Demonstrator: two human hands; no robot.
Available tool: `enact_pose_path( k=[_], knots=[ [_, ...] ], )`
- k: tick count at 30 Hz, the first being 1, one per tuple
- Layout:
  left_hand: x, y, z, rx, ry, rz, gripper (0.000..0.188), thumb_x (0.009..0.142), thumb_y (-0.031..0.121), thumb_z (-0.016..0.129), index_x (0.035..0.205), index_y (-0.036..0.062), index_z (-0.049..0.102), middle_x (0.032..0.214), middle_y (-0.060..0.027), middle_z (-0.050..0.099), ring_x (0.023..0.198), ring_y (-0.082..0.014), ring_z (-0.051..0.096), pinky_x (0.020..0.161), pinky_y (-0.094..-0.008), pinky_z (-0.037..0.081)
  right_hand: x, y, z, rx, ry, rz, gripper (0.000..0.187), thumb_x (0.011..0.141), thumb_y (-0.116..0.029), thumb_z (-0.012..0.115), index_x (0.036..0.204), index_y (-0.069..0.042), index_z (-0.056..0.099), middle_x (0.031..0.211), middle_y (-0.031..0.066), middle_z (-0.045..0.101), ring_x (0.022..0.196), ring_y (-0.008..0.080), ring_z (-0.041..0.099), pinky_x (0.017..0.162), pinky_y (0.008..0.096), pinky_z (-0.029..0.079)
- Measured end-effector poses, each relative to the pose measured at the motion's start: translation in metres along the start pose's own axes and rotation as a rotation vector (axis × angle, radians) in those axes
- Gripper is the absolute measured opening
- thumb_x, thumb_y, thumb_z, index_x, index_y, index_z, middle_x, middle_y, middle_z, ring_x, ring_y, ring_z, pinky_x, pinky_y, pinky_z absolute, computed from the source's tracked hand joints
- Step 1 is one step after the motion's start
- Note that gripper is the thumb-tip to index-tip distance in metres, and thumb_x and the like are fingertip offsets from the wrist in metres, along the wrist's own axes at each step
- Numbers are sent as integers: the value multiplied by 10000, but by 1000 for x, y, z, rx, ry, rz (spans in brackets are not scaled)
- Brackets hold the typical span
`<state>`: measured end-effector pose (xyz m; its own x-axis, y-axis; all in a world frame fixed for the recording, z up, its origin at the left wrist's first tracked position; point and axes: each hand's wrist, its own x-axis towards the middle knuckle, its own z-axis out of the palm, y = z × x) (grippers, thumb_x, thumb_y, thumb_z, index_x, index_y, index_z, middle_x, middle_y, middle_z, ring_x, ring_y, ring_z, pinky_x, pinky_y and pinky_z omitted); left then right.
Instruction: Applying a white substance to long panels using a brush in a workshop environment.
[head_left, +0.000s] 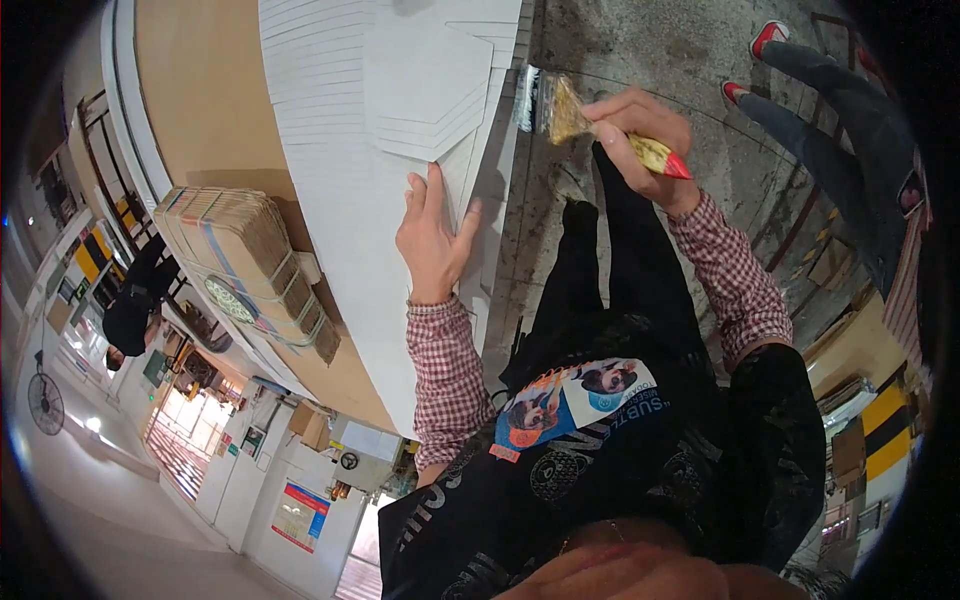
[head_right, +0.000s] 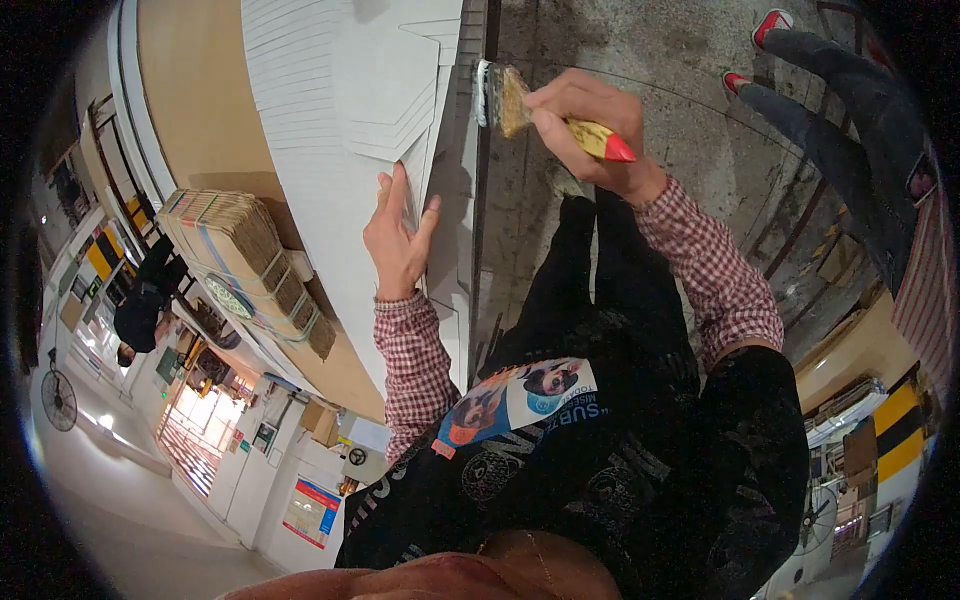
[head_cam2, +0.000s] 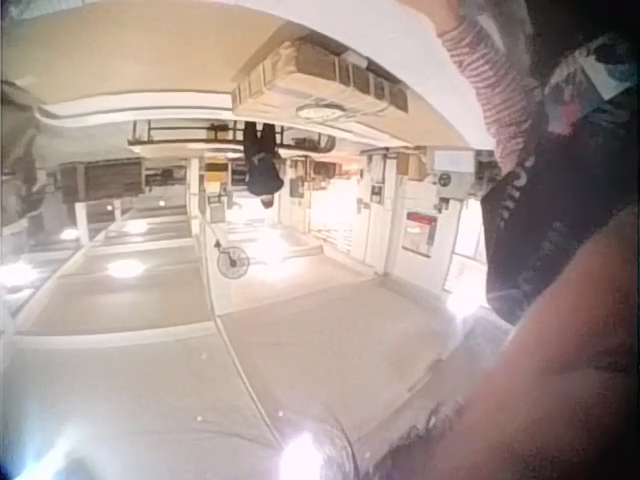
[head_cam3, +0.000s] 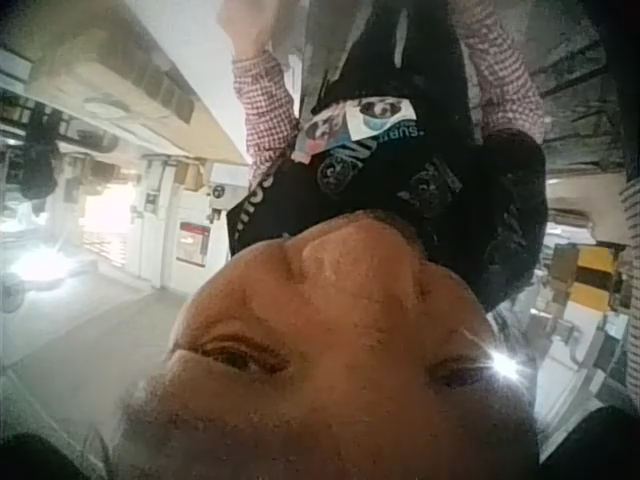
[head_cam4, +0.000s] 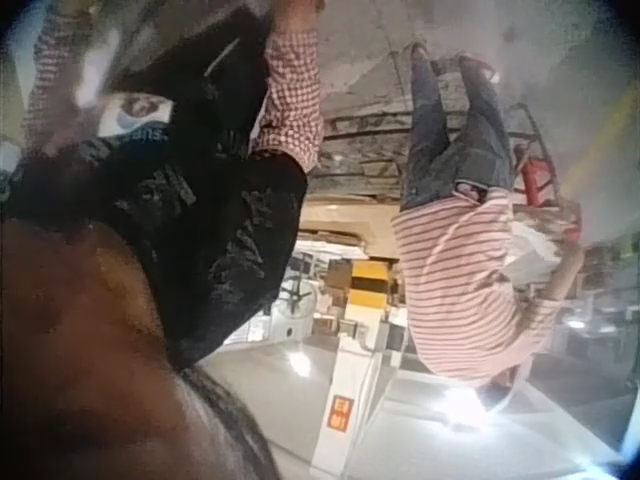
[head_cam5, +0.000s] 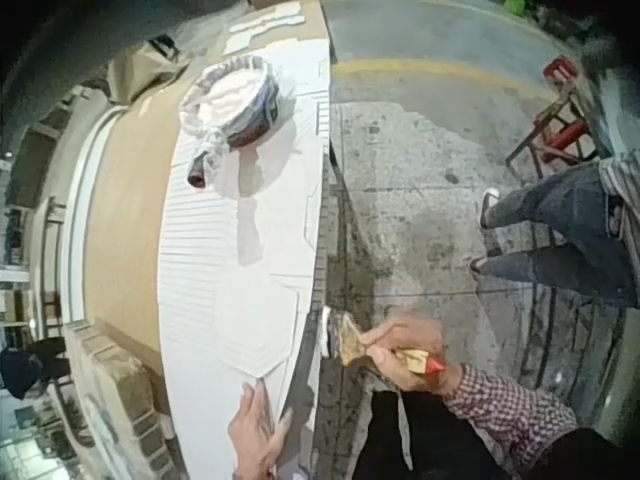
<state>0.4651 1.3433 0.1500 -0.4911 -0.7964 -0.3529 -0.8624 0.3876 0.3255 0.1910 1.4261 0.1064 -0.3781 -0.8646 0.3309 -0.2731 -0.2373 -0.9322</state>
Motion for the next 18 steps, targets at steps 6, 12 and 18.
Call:
enact_pose_path(
  k=[6, 12, 18],
  knots=[
    [3, 1, 2, 12, 17, 42, 688, 796, 396, 650, 1342, 29, 451, 1260, -371, 459, 1145, -505, 490, 928, -436, 450, 7, 6, -3, -73, 31, -35, 60, 793, -40, 621, 805, 17, 635, 851, 111, 667, 702, 166, 626, 597, 262, 494],
    [2, 12, 16, 118, 32, -3, 740, 792, 439, 640, 1367, 34, 410, 1239, -357, 484, 1127, -504, 505, 874, -475, 478, -31, -13, 9, 60, -58, 87, 69, 794, -42, 611, 804, 20, 641, 850, 100, 669, 701, 166, 617, 607, 273, 489],
    [-19, 10, 77, 168, 341, -35, 950, 705, 460, 753, 1416, 17, 304, 1433, -337, 234, 1323, -510, 222, 1063, -528, 264, -42, -31, -6, 45, 44, 147, 94, 816, -54, 597, 761, 12, 637, 852, 129, 678, 704, 174, 617, 622, 288, 483]
  ],
)
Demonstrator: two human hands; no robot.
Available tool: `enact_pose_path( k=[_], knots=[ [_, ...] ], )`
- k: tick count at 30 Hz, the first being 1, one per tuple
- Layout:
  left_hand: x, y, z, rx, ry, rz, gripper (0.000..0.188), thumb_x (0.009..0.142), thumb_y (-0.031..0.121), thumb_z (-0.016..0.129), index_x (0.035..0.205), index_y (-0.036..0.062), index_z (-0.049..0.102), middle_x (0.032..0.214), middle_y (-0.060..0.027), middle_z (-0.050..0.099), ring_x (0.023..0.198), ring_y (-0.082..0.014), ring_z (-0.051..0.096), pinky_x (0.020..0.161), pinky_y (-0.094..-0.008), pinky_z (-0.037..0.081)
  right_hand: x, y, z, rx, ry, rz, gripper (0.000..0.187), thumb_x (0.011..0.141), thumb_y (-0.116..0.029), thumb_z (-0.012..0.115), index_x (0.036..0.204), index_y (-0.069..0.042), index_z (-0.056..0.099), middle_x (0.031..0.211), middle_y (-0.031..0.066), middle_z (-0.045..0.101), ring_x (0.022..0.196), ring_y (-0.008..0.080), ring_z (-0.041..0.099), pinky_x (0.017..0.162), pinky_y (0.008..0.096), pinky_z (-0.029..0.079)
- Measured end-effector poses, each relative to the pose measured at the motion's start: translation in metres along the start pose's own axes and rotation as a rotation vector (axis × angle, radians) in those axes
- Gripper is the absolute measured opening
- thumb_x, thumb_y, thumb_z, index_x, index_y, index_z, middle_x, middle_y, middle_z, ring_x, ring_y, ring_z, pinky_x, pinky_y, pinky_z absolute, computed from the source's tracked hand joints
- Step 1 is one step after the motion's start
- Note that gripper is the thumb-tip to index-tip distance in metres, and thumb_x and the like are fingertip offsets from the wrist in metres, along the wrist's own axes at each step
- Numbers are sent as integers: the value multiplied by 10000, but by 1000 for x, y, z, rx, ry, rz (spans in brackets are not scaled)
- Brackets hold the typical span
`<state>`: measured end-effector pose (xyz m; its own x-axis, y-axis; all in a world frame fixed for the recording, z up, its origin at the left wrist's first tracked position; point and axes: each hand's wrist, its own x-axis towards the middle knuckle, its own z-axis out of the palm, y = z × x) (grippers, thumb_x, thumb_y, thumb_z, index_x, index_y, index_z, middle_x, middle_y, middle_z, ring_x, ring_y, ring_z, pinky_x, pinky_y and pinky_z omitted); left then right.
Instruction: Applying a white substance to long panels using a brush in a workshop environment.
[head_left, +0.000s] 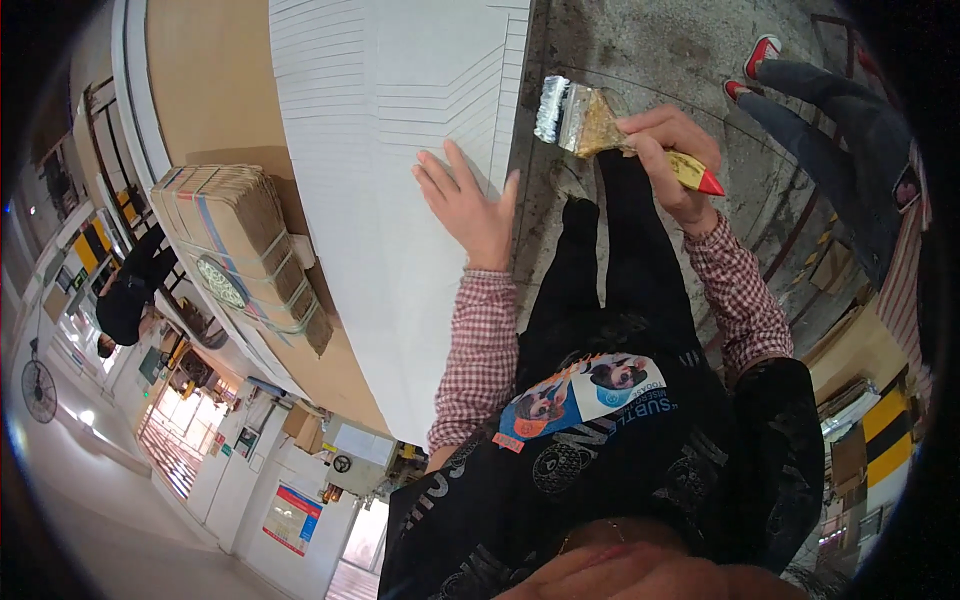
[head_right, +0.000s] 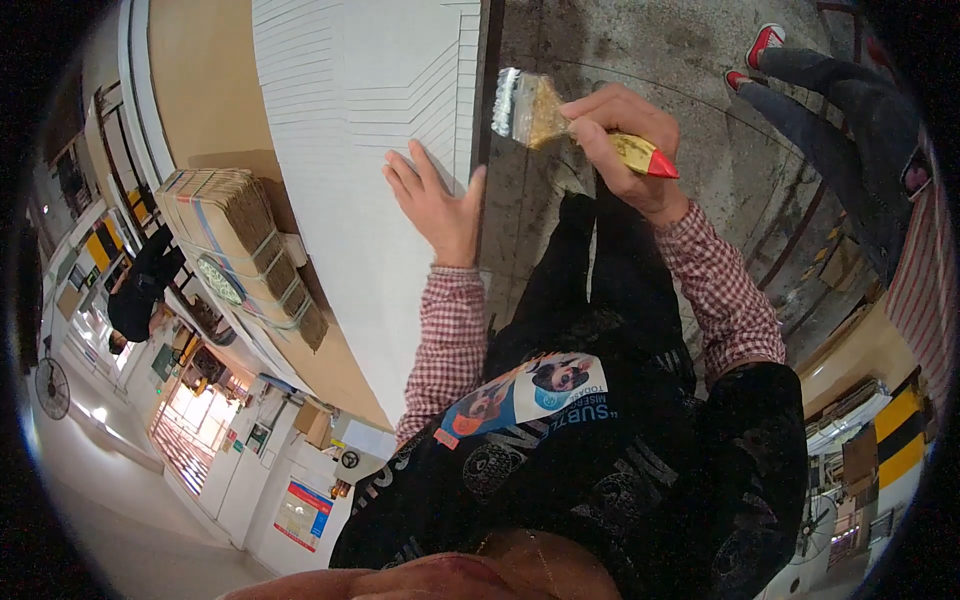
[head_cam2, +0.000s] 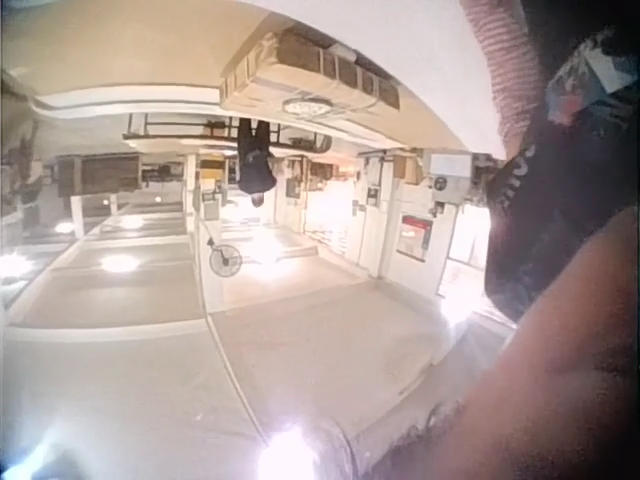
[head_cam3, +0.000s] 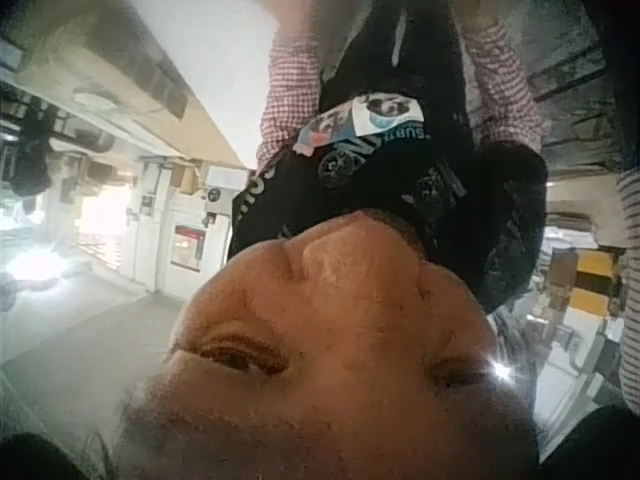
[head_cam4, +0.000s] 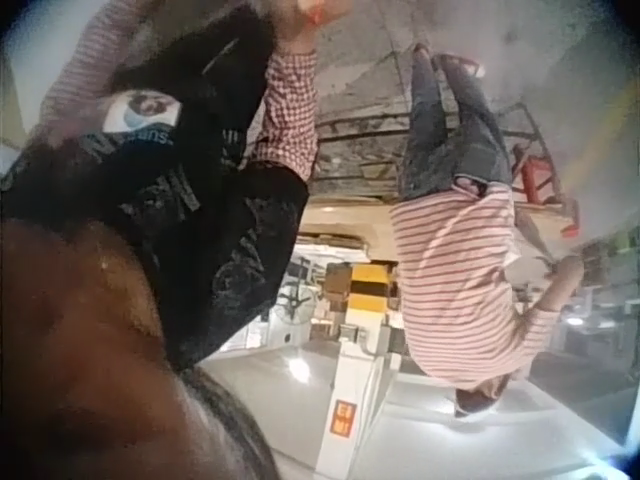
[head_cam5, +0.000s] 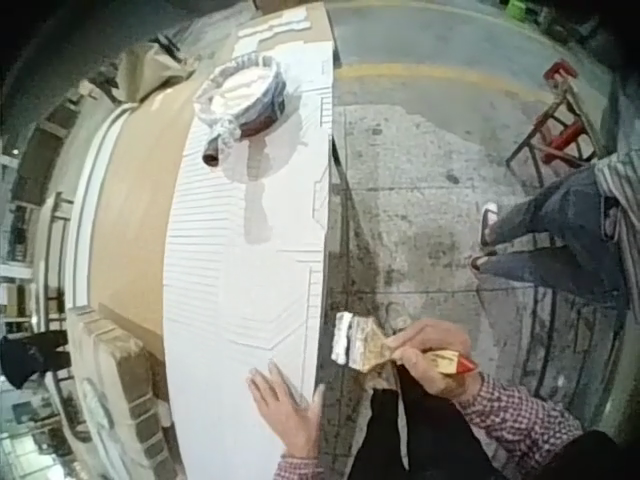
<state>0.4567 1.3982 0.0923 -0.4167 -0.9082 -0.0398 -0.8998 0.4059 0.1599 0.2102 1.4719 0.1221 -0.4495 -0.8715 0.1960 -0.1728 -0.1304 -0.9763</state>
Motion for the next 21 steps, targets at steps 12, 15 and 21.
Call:
enact_pose_path(
  k=[12, 15, 21],
  knots=[
    [-24, -40, -58, -99, -333, -17, 833, 759, 388, 677, 1398, -12, 321, 1394, -342, 309, 1277, -521, 317, 1039, -461, 335, 4, 8, 7, -68, 19, -227, 49, 812, -43, 617, 806, 3, 632, 863, 107, 668, 704, 151, 616, 600, 254, 481],
    [-20, -40, -65, -172, -297, 50, 722, 773, 349, 665, 1347, -12, 417, 1323, -337, 419, 1226, -492, 414, 1014, -426, 376, 9, 15, 12, -62, 50, -258, 46, 812, -45, 632, 824, -1, 632, 871, 106, 665, 707, 149, 618, 594, 248, 480],
    [-14, -42, -69, -156, -341, 46, 690, 790, 368, 652, 1316, -31, 450, 1288, -356, 446, 1200, -481, 454, 977, -434, 407, -31, 10, 30, -54, -47, -146, 51, 807, -44, 633, 789, 3, 621, 865, 115, 666, 691, 160, 629, 571, 256, 491]
  ],
)
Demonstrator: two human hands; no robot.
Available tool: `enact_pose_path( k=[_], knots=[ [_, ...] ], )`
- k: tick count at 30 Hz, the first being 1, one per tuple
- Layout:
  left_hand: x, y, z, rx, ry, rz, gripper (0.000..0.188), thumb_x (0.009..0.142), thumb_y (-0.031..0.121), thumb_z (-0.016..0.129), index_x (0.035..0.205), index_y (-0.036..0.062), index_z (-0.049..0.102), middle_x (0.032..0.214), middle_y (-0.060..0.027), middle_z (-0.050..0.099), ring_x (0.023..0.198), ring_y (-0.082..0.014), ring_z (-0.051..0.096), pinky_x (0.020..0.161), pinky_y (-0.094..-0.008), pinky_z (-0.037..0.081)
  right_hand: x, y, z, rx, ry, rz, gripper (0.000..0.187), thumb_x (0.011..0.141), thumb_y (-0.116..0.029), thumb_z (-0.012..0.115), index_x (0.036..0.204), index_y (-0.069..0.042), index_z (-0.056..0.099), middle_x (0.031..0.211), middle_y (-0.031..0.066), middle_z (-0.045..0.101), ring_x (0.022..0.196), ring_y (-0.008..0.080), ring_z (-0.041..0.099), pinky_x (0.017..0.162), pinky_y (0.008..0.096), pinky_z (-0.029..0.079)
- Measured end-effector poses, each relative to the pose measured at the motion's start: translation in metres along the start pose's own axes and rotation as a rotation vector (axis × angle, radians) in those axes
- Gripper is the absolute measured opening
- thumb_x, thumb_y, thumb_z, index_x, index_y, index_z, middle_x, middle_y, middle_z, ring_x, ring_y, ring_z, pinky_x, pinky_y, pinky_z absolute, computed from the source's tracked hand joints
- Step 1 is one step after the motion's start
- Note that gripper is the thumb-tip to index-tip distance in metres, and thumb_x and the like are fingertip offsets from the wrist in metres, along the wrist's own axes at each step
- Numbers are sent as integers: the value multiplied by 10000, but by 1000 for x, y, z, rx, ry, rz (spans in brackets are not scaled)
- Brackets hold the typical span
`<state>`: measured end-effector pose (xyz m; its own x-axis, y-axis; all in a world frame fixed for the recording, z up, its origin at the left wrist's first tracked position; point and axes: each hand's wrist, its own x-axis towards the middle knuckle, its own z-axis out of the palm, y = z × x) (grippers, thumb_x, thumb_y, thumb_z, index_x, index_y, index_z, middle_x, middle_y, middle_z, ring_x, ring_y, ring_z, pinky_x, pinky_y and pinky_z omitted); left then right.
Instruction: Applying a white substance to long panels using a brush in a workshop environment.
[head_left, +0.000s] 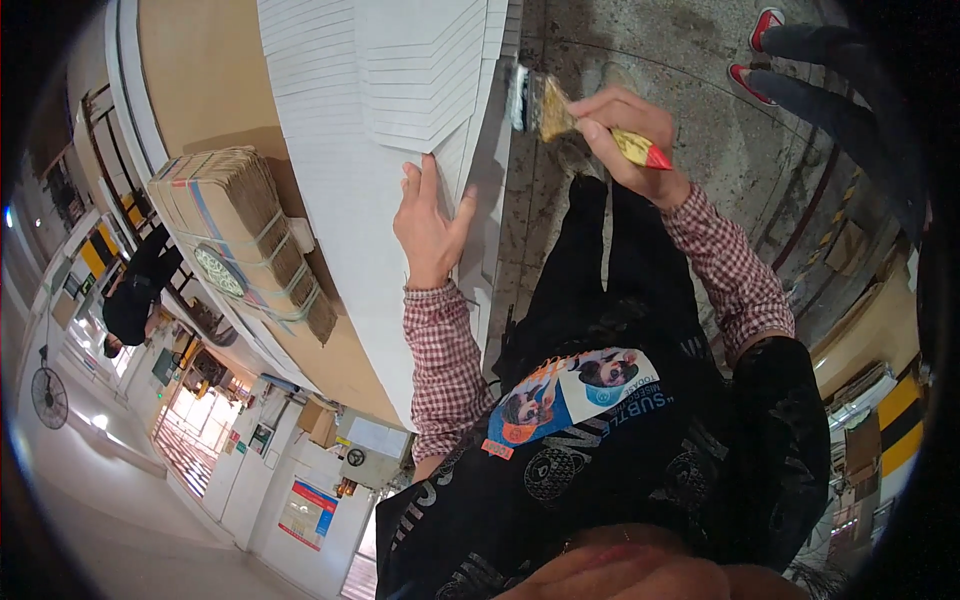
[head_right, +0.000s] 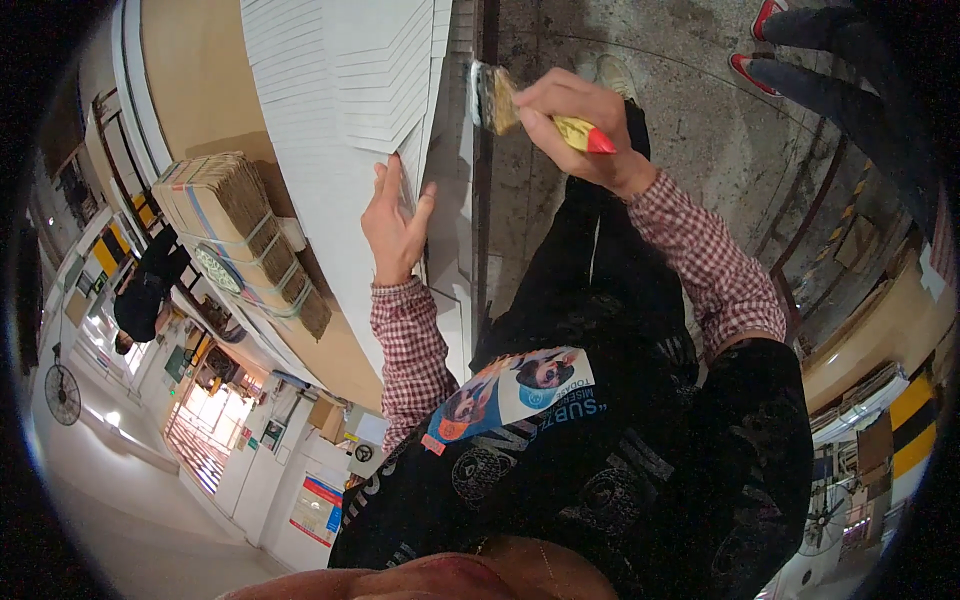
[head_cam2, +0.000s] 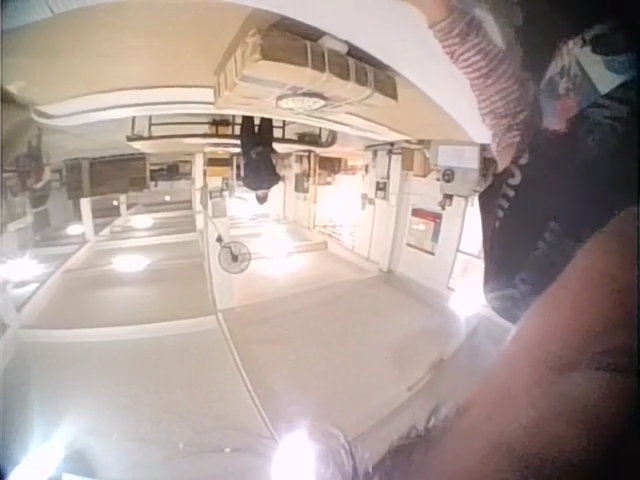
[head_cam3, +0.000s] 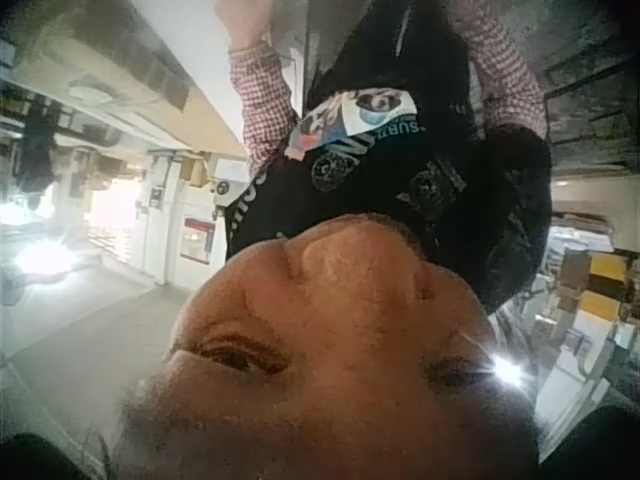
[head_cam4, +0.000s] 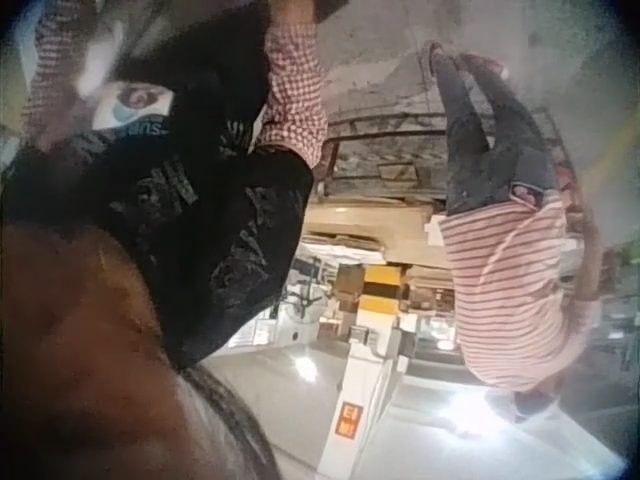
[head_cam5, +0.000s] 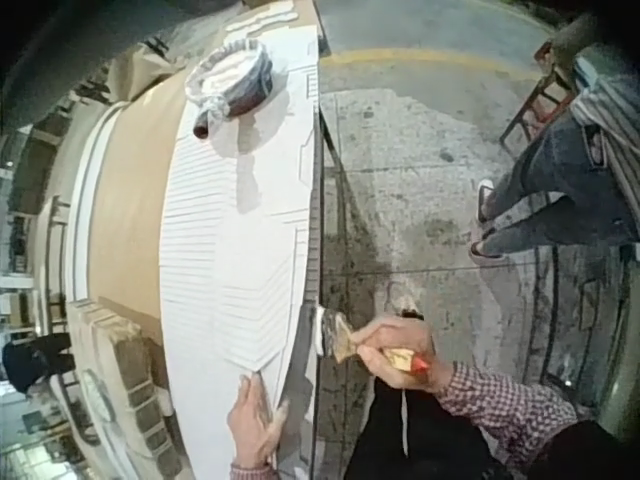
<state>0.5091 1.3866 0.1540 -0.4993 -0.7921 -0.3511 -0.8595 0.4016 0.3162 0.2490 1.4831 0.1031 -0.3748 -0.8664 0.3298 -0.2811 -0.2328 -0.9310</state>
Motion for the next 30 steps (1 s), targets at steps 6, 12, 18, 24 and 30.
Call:
enact_pose_path(
  k=[6, 12, 18, 24, 30],
  knots=[
    [2, 3, -1, 47, 7, 33, 697, 802, 407, 629, 1318, -25, 446, 1257, -380, 454, 1185, -486, 465, 937, -438, 438, 15, 2, -9, 1, 110, -112, 49, 815, -28, 614, 805, 19, 623, 860, 118, 668, 694, 159, 624, 578, 259, 483],
    [3, 14, 16, 177, 7, -27, 756, 779, 436, 639, 1339, -20, 414, 1240, -361, 478, 1157, -479, 492, 829, -452, 502, -20, -13, 8, 41, -40, -15, 47, 814, -28, 615, 807, 16, 628, 827, 109, 655, 688, 170, 619, 580, 260, 480],
    [-16, 9, 68, 180, 385, 3, 892, 683, 397, 764, 1381, 12, 364, 1405, -309, 325, 1295, -479, 315, 1012, -517, 354, -33, -39, -4, 72, -13, 106, 93, 825, -47, 572, 769, 12, 618, 883, 124, 664, 766, 181, 617, 674, 311, 482],
    [-67, -4, 75, 294, 259, -203, 991, 719, 462, 739, 1444, 16, 232, 1438, -369, 168, 1332, -544, 146, 1069, -565, 213, -46, -33, 0, 29, 1, 101, 103, 838, -48, 567, 782, 18, 622, 904, 128, 661, 767, 175, 611, 676, 295, 477],
    [-68, -14, 26, 74, 38, -92, 841, 777, 434, 669, 1414, 15, 314, 1407, -334, 306, 1286, -515, 310, 1048, -462, 327, -34, -30, 1, -24, 58, -54, 54, 816, -43, 609, 811, 6, 630, 861, 101, 662, 716, 163, 625, 600, 256, 485]
  ],
)
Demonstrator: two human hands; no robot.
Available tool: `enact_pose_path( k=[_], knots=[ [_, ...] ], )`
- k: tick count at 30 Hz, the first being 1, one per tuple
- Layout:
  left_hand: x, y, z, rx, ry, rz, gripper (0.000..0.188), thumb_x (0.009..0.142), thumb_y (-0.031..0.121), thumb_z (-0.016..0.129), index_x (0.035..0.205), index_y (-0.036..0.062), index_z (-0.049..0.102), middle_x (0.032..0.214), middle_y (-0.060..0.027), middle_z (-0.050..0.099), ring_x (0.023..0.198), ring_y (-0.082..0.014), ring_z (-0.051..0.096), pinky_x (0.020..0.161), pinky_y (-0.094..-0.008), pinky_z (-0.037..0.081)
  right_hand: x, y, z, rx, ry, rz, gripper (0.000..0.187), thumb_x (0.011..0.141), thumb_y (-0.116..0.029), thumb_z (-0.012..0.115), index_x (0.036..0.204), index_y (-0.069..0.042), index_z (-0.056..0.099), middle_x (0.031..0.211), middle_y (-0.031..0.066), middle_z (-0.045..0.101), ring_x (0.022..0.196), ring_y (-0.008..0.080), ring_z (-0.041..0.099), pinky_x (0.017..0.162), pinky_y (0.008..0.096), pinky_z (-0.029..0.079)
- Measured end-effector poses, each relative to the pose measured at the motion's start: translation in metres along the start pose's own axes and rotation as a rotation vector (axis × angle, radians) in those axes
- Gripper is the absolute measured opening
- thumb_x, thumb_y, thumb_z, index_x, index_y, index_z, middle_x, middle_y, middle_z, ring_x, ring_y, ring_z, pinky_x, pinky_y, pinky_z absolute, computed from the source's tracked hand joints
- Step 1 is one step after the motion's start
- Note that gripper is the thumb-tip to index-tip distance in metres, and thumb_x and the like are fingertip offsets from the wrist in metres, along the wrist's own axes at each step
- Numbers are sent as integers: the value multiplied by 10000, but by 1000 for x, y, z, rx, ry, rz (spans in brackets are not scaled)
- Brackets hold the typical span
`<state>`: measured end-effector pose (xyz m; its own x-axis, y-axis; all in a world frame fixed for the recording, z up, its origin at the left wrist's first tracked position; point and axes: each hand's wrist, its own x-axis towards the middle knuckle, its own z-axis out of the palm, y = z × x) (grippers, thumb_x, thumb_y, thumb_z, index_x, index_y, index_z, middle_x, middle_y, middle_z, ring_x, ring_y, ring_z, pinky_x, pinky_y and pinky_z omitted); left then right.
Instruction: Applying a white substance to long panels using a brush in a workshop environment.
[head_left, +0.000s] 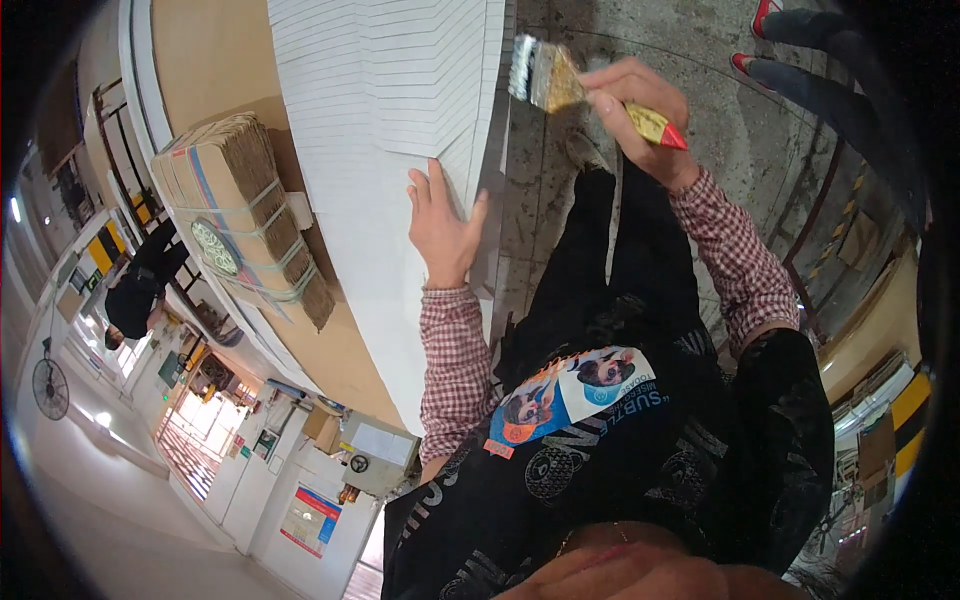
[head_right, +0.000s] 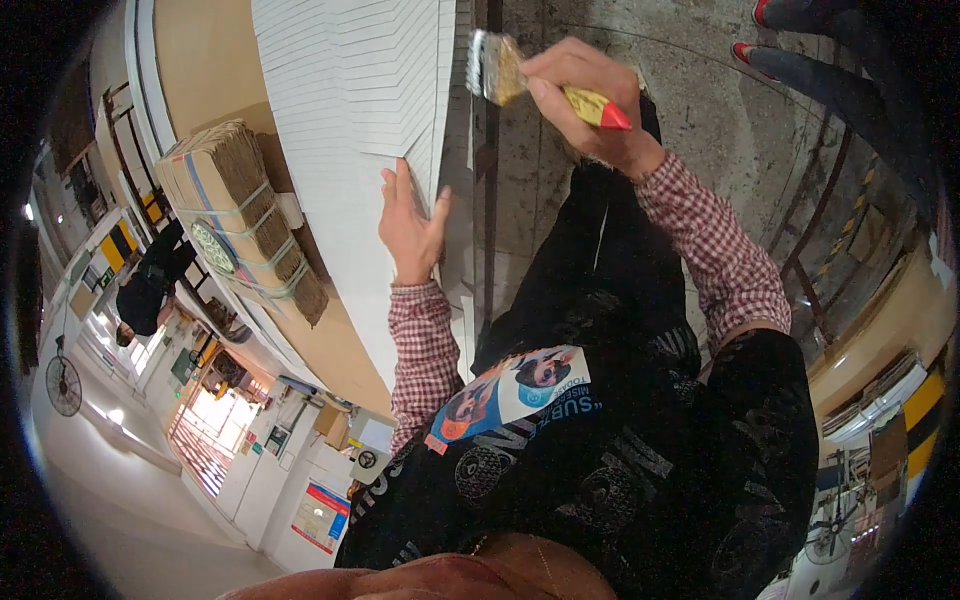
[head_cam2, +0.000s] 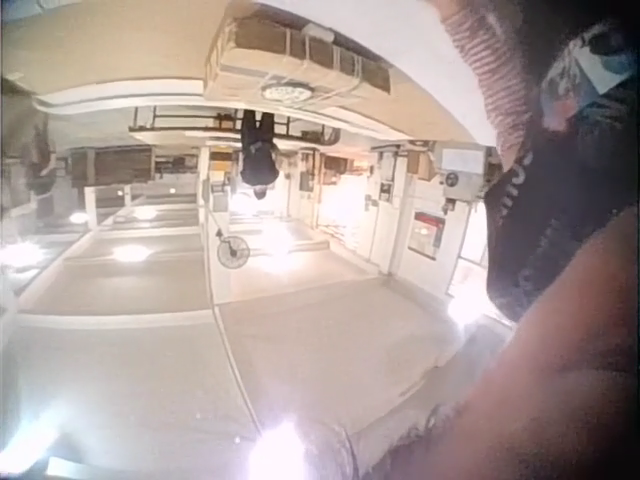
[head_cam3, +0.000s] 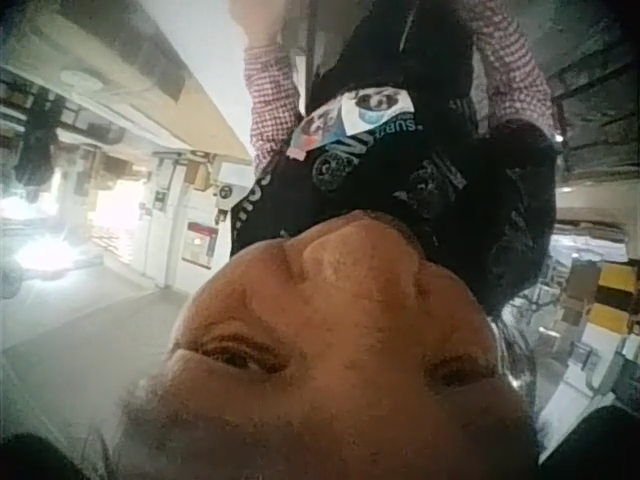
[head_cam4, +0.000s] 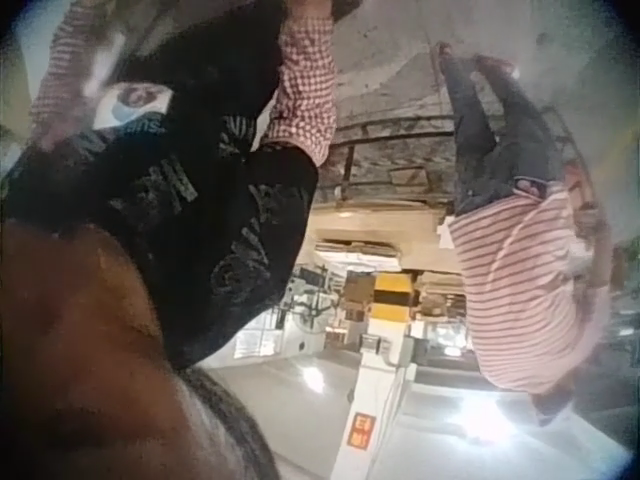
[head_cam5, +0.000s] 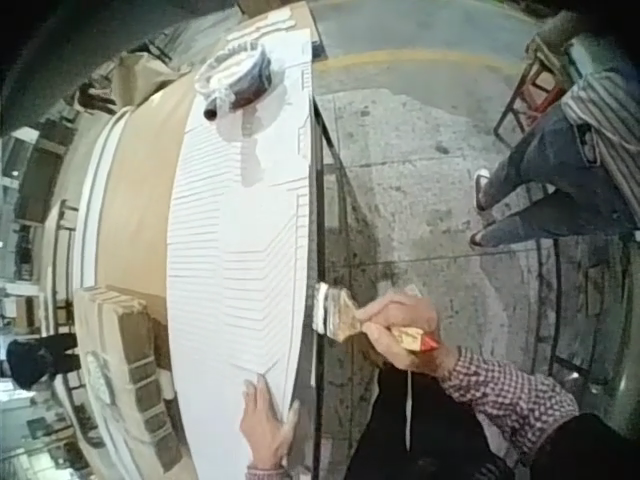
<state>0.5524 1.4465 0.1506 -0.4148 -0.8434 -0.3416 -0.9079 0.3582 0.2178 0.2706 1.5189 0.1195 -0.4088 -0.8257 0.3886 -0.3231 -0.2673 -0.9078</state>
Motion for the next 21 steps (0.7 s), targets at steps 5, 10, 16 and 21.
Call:
enact_pose_path(
  k=[5, 10, 16, 21],
  knots=[
    [4, 2, -11, -62, 12, 116, 697, 797, 391, 652, 1348, 21, 438, 1289, -340, 455, 1213, -458, 448, 1004, -421, 389, -7, 7, 10, -24, 20, -19, 64, 824, -48, 630, 843, 12, 637, 849, 93, 649, 714, 157, 623, 596, 249, 481],
    [9, -3, -15, -55, -1, 126, 684, 802, 412, 642, 1331, 18, 462, 1254, -355, 477, 1170, -467, 488, 974, -423, 416, -27, -9, 16, 14, -37, -18, 68, 825, -45, 626, 850, 17, 638, 854, 100, 657, 689, 148, 614, 588, 252, 476],
    [10, 7, -11, 9, 5, 137, 687, 800, 432, 635, 1320, 15, 468, 1223, -358, 499, 1101, -477, 539, 885, -433, 476, -22, -6, 18, -25, 53, -19, 61, 813, -37, 628, 845, 15, 635, 843, 100, 655, 687, 159, 611, 575, 250, 468],
    [5, 16, 8, 100, 115, 86, 713, 765, 413, 679, 1317, 15, 467, 1222, -334, 514, 1111, -455, 542, 862, -416, 499, -53, -21, 23, 63, -59, 102, 62, 808, -29, 621, 851, 13, 634, 848, 104, 661, 690, 163, 613, 582, 266, 479]
  ],
)
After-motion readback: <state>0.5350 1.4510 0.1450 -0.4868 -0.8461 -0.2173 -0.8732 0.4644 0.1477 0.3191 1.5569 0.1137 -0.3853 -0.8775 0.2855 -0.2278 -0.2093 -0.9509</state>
